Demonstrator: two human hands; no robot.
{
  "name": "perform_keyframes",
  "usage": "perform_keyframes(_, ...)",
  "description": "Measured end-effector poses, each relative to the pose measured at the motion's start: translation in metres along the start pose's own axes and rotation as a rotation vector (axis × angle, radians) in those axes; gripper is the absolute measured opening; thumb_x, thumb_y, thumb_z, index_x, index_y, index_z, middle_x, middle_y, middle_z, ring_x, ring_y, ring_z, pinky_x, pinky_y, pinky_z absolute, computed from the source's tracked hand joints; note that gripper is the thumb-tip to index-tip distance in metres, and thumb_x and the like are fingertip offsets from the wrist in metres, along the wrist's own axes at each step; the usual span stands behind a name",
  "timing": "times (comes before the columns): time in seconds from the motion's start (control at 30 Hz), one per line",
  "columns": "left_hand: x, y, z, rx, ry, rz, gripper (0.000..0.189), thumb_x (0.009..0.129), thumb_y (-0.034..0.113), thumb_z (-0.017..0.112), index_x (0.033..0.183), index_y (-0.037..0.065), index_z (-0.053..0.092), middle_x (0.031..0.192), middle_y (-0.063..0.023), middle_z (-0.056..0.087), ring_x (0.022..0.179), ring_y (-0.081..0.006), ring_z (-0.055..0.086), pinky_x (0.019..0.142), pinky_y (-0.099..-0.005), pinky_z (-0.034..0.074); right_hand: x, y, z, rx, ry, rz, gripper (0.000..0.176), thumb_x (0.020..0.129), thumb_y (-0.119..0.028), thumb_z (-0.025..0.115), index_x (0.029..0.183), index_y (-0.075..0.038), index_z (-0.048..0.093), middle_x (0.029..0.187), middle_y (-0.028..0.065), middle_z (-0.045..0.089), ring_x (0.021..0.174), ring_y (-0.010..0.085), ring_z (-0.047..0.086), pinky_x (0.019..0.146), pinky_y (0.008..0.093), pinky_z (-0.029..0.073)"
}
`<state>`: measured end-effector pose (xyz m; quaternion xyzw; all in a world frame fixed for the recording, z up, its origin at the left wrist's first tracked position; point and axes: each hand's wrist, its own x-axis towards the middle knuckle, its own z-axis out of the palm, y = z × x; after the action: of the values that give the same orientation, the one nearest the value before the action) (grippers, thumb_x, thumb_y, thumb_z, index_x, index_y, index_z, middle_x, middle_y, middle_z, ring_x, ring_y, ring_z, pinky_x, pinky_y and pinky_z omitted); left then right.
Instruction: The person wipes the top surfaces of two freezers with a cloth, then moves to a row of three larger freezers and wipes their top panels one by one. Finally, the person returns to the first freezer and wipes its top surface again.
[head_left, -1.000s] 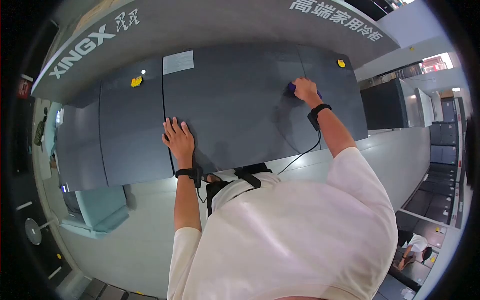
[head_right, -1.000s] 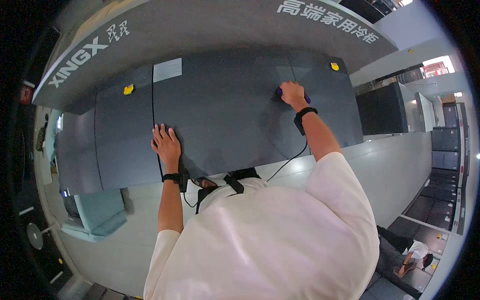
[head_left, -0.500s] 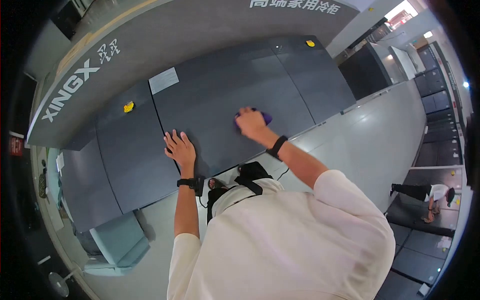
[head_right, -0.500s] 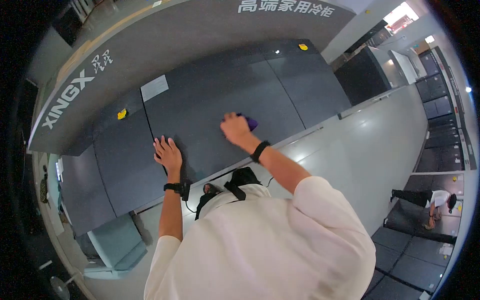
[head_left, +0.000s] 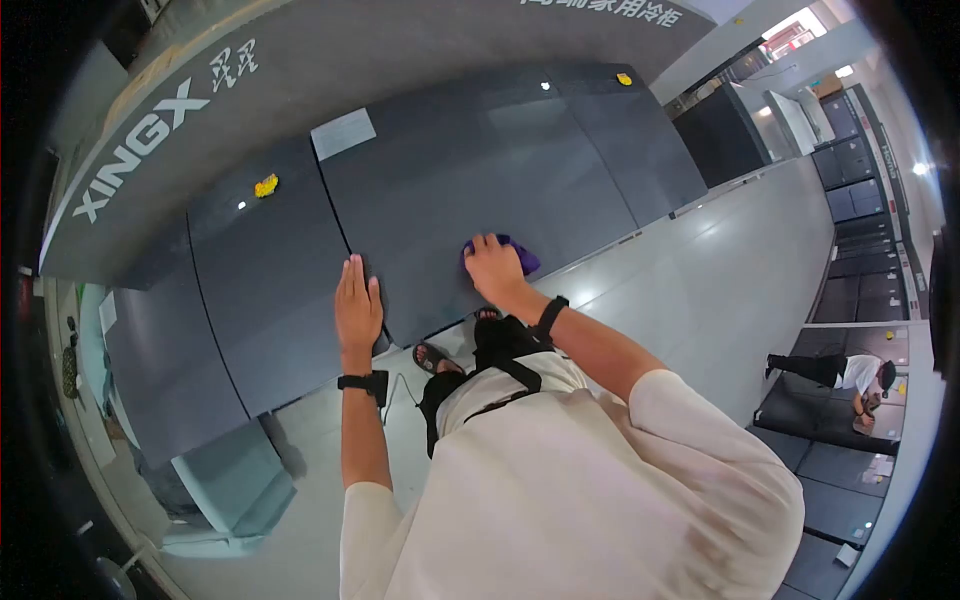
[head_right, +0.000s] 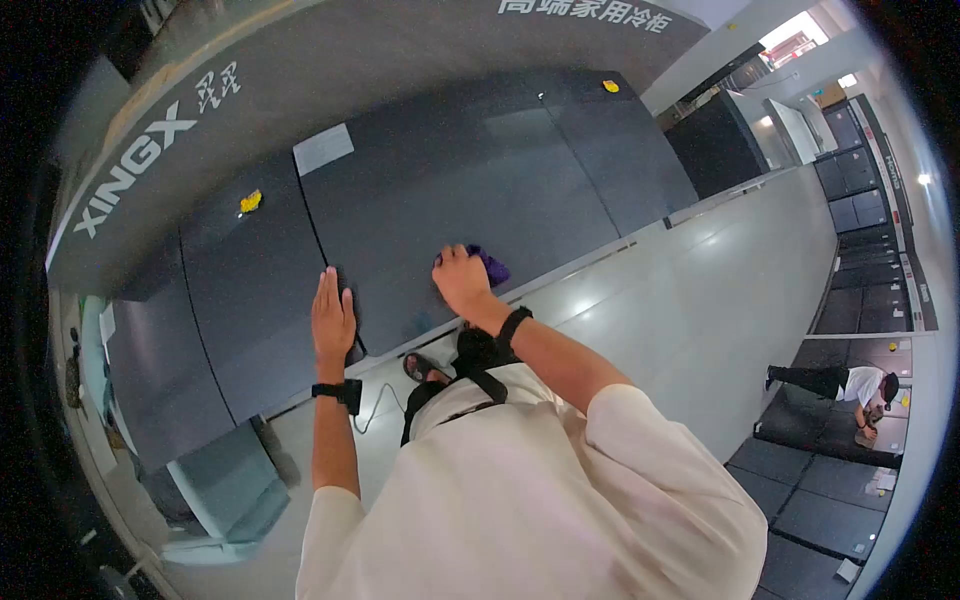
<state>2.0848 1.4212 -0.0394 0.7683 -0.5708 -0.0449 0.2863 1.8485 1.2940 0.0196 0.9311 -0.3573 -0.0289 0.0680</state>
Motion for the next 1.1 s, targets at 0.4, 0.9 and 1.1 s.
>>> perform_keyframes(0.4, 0.000, 0.003, 0.001, 0.139, -0.049, -0.131, 0.051, 0.103, 0.028, 0.039, 0.148, 0.003, 0.036, 0.150, -0.0133, 0.042, 0.142, -0.0295, 0.034, 0.116, -0.0472, 0.026, 0.149, 0.074, 0.008, -0.018, -0.070, 0.098, 0.018, 0.075, -0.014, 0.073, 0.090, -0.004, 0.073, 0.105, 0.0150, 0.064, 0.100, 0.0315, 0.063, 0.076, 0.0399, 0.058)
perform_keyframes(0.9, 0.005, 0.004, 0.002, 0.206, -0.119, -0.284, 0.052, 0.101, 0.031, 0.041, 0.148, 0.009, 0.038, 0.155, -0.0094, 0.034, 0.146, -0.0273, 0.025, 0.119, -0.0506, 0.014, 0.341, 0.180, 0.031, -0.085, -0.131, 0.156, 0.030, 0.083, -0.027, 0.071, 0.108, -0.010, 0.070, 0.110, 0.0164, 0.069, 0.106, 0.0357, 0.066, 0.086, 0.0472, 0.055)
perform_keyframes(1.1, 0.006, 0.005, -0.001, 0.223, -0.118, -0.268, 0.051, 0.101, 0.031, 0.041, 0.147, 0.009, 0.039, 0.155, -0.0088, 0.035, 0.146, -0.0272, 0.026, 0.119, -0.0505, 0.015, 0.339, 0.196, 0.048, -0.030, -0.070, 0.141, 0.036, 0.081, -0.029, 0.074, 0.112, -0.010, 0.070, 0.112, 0.0179, 0.069, 0.107, 0.0364, 0.065, 0.089, 0.0482, 0.055)
